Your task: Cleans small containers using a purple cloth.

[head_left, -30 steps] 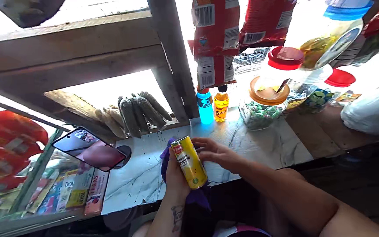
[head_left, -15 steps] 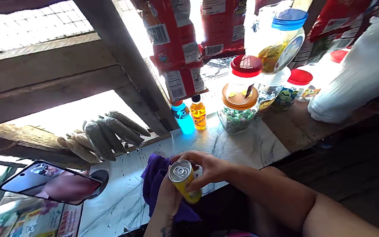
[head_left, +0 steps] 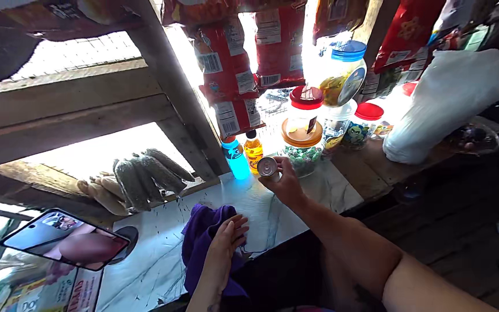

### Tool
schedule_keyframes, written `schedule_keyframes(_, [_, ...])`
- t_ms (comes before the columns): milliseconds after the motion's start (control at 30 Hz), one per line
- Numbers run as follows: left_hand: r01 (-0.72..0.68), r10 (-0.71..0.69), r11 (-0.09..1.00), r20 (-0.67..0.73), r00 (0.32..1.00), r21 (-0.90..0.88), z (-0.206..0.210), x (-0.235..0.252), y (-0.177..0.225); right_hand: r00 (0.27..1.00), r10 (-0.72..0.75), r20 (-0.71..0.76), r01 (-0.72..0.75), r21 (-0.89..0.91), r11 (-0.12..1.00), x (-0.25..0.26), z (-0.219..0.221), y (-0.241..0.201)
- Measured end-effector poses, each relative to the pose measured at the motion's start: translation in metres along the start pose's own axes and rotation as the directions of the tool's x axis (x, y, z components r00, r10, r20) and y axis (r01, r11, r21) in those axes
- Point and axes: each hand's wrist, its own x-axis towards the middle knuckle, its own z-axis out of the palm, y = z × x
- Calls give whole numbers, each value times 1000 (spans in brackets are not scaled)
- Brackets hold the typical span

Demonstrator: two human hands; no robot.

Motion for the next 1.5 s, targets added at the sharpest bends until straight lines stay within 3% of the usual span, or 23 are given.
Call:
schedule_keyframes(200, [22,-22,999,14,1000,33,8,6,3,992,-87,-92,76,-122,990,1,9,20])
schedule_keyframes(467, [-20,18,998,41,999,51,11,2,3,1000,8,28,-6,-64,998,-5,-1,22])
schedule_keyframes(567, [-199,199,980,33,979,-11,10,-2,3,994,70,85,-68,-28,997,-6,-7,18])
schedule_keyframes(667, [-511,508,858,54,860,58,-6,-5,5,990,92,105,-93,2,996,-16,-8,14])
schedule_keyframes(733, [-597,602,782,29,798,178,-20,-7,9,984,124,131,-128,26,991,-26,-10,9])
schedule_keyframes(800, [-527,580,775,-61,812,349,-31,-7,10,976,146,164,-153,33,988,-33,-14,6])
schedule_keyframes(867, [-313,440,783,-122,890,537,-39,-1,3,971,145,188,-154,38,987,-36,-18,8])
schedule_keyframes(933, [-182,343,690,-95,934,701,-41,7,-6,972,122,202,-139,73,988,-38,-21,14])
schedule_keyframes(1000, [-177,401,546,-70,913,819,-33,10,-14,975,124,187,-155,159,975,-44,-24,15])
schedule_keyframes(1067, [-190,456,458,-46,889,868,-28,13,-18,967,219,128,-251,341,906,-56,-26,6])
schedule_keyframes(1133, [-189,464,446,-46,885,875,-26,14,-18,913,392,111,-393,493,776,-72,-27,-9])
schedule_keyframes(1267, [-180,453,451,-51,890,874,-22,17,-14,772,564,293,-613,579,538,-89,-20,-23])
schedule_keyframes(1500, [-232,485,407,6,874,883,-13,27,-15,692,630,353,-678,618,399,-47,-15,-2])
